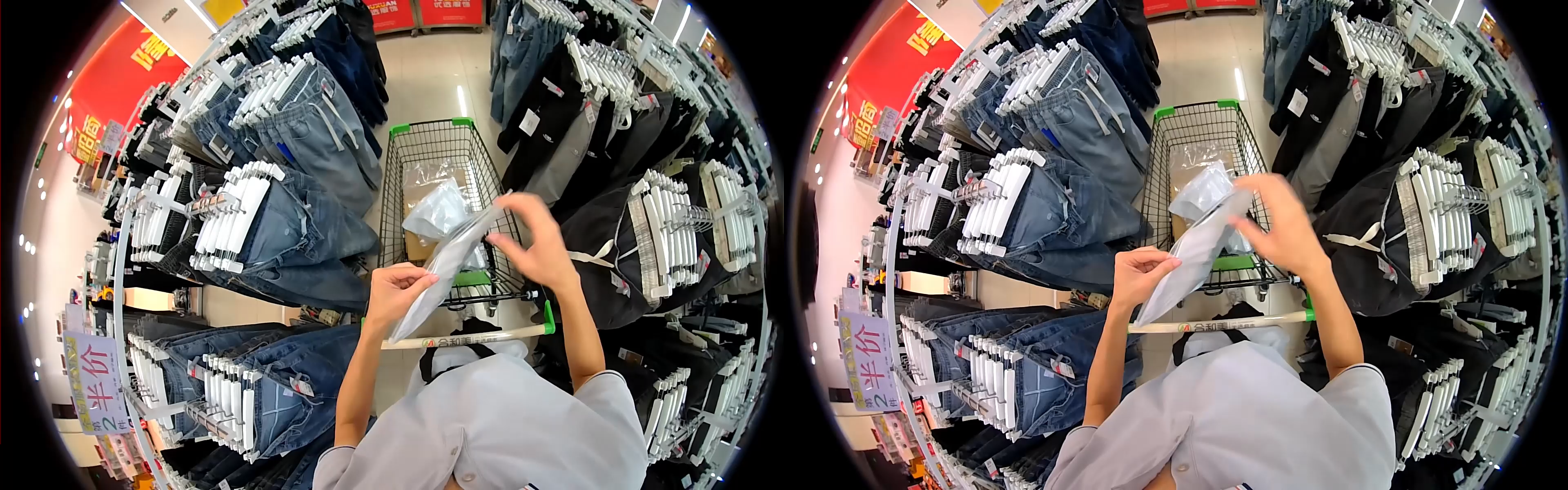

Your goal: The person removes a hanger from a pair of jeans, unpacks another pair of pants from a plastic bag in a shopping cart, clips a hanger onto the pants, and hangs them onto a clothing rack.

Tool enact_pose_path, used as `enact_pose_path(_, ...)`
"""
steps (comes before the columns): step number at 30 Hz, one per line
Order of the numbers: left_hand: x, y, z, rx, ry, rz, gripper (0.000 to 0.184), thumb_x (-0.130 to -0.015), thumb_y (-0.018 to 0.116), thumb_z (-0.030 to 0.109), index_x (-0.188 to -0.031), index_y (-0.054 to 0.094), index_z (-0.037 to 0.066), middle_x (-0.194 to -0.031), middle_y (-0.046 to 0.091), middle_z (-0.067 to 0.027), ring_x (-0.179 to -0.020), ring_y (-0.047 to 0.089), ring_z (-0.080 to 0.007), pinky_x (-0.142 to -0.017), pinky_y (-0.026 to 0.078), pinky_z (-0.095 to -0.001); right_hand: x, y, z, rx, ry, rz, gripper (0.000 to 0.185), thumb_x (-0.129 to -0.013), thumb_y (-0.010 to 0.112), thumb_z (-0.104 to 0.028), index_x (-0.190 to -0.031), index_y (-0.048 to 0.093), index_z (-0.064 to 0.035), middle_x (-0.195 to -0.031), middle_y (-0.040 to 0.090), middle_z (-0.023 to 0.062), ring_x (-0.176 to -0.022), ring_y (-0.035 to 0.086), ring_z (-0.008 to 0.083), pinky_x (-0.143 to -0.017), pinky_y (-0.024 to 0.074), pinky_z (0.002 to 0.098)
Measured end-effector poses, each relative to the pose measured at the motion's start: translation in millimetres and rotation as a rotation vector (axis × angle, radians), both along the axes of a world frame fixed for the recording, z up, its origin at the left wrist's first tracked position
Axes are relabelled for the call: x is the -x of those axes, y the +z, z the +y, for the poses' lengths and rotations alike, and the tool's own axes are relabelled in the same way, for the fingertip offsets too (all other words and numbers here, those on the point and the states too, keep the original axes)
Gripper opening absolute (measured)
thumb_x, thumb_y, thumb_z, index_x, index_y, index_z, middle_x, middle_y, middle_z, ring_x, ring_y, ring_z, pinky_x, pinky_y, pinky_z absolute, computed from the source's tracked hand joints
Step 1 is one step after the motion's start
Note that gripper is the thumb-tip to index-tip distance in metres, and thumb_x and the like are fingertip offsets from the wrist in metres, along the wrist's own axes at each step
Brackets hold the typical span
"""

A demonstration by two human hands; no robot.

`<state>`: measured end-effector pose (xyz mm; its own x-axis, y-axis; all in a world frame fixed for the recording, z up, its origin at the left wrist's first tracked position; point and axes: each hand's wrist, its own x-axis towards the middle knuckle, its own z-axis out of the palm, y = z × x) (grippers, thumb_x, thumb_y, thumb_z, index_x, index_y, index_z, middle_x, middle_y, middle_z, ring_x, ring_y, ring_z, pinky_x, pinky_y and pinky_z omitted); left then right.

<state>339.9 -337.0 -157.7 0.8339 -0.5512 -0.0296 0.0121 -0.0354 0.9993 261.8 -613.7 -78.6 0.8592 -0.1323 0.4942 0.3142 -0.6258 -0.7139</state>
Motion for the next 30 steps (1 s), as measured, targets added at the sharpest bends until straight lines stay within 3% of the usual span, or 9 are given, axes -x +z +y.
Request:
enact_pose_path(3, -2, -3, -13, -0.014, -0.039, -0.014, 0.006, -0.086, 0.082, -0.003, -0.090, 0.079, -0.005, -0.081, 0.071, -0.0024, -0.070, 0.059, -0.0035, -0.062, 0.046, -0.0193, -6, 0, 21, 0.438, 0.403, -0.043, 0.043, -0.079, 0.078, -0.006, -0.119, 0.064, -0.0053, -0.120, 0.064, 0.0093, -0.117, 0.059, 0.0311, -0.106, 0.0456, 0.0429)
enact_pose_path(11, -11, 18, -23, -0.041, -0.032, -0.084, 0.005, -0.087, 0.081, -0.001, -0.090, 0.079, -0.005, -0.078, 0.069, -0.0021, -0.064, 0.057, -0.0030, -0.057, 0.043, -0.0187, -24, -39, 28, 0.459, 0.323, -0.045, 0.038, -0.075, 0.074, -0.004, -0.112, 0.067, -0.0054, -0.101, 0.063, 0.0062, -0.111, 0.059, 0.0265, -0.106, 0.0466, 0.0435)
enact_pose_path(13, -12, 24, -23, 0.024, 0.120, 0.093, 0.007, -0.088, 0.082, 0.002, -0.090, 0.079, -0.004, -0.076, 0.068, -0.0020, -0.059, 0.056, -0.0040, -0.053, 0.042, -0.0196, -22, -34, 24, 0.484, 0.273, -0.158, 0.034, -0.069, 0.070, -0.004, -0.103, 0.070, -0.0049, -0.093, 0.063, 0.0052, -0.105, 0.060, 0.0255, -0.103, 0.0482, 0.0422)
enact_pose_path(16, -17, 24, -19, 0.018, 0.243, 0.053, 0.009, -0.089, 0.081, 0.005, -0.091, 0.079, -0.005, -0.072, 0.066, -0.0013, -0.055, 0.054, -0.0038, -0.050, 0.041, -0.0201, 1, -24, 9, 0.536, 0.325, -0.090, 0.028, -0.069, 0.071, -0.005, -0.097, 0.072, -0.0064, -0.088, 0.061, 0.0040, -0.106, 0.060, 0.0245, -0.103, 0.0484, 0.0398)
enact_pose_path(18, -17, 26, -17, -0.016, 0.311, -0.021, 0.009, -0.089, 0.081, 0.004, -0.091, 0.079, -0.005, -0.071, 0.064, 0.0002, -0.055, 0.053, -0.0023, -0.050, 0.038, -0.0192, 18, -14, -1, 0.510, 0.639, 0.250, 0.023, -0.078, 0.074, -0.006, -0.101, 0.075, -0.0069, -0.092, 0.066, 0.0045, -0.098, 0.065, 0.0258, -0.093, 0.0538, 0.0383)
enact_pose_path(19, -16, 25, -16, -0.021, 0.322, -0.017, 0.009, -0.089, 0.081, 0.004, -0.091, 0.079, -0.005, -0.071, 0.064, 0.0002, -0.055, 0.053, -0.0023, -0.050, 0.038, -0.0192, 23, -10, -5, 0.508, 0.652, 0.250, 0.023, -0.078, 0.074, -0.006, -0.101, 0.075, -0.0069, -0.092, 0.066, 0.0045, -0.098, 0.065, 0.0258, -0.093, 0.0538, 0.0383)
enact_pose_path(24, -3, 27, -26, -0.019, 0.206, -0.088, 0.007, -0.088, 0.081, 0.003, -0.093, 0.080, -0.003, -0.074, 0.065, 0.0013, -0.059, 0.051, -0.0011, -0.051, 0.035, -0.0188, 19, 8, -9, 0.375, 0.773, 1.106, 0.027, -0.083, 0.071, -0.007, -0.109, 0.073, -0.0042, -0.105, 0.072, 0.0107, -0.096, 0.071, 0.0348, -0.079, 0.0560, 0.0426)
enact_pose_path(27, 6, 26, -38, -0.005, 0.116, -0.089, 0.008, -0.088, 0.081, 0.003, -0.092, 0.080, -0.003, -0.077, 0.066, 0.0010, -0.062, 0.051, -0.0006, -0.052, 0.036, -0.0187, 5, -49, 11, 0.530, 0.531, 0.759, 0.042, -0.085, 0.066, -0.005, -0.128, 0.064, -0.0047, -0.117, 0.070, 0.0166, -0.110, 0.068, 0.0350, -0.088, 0.0564, 0.0409)
enact_pose_path(30, 11, 29, -47, -0.099, 0.032, -0.184, 0.010, -0.088, 0.081, 0.005, -0.095, 0.080, -0.001, -0.075, 0.067, -0.0012, -0.061, 0.053, -0.0039, -0.054, 0.041, -0.0216, -6, -129, 26, 0.699, 0.394, 0.596, 0.058, -0.086, 0.065, -0.006, -0.143, 0.050, -0.0067, -0.133, 0.062, 0.0160, -0.124, 0.061, 0.0332, -0.105, 0.0494, 0.0479)
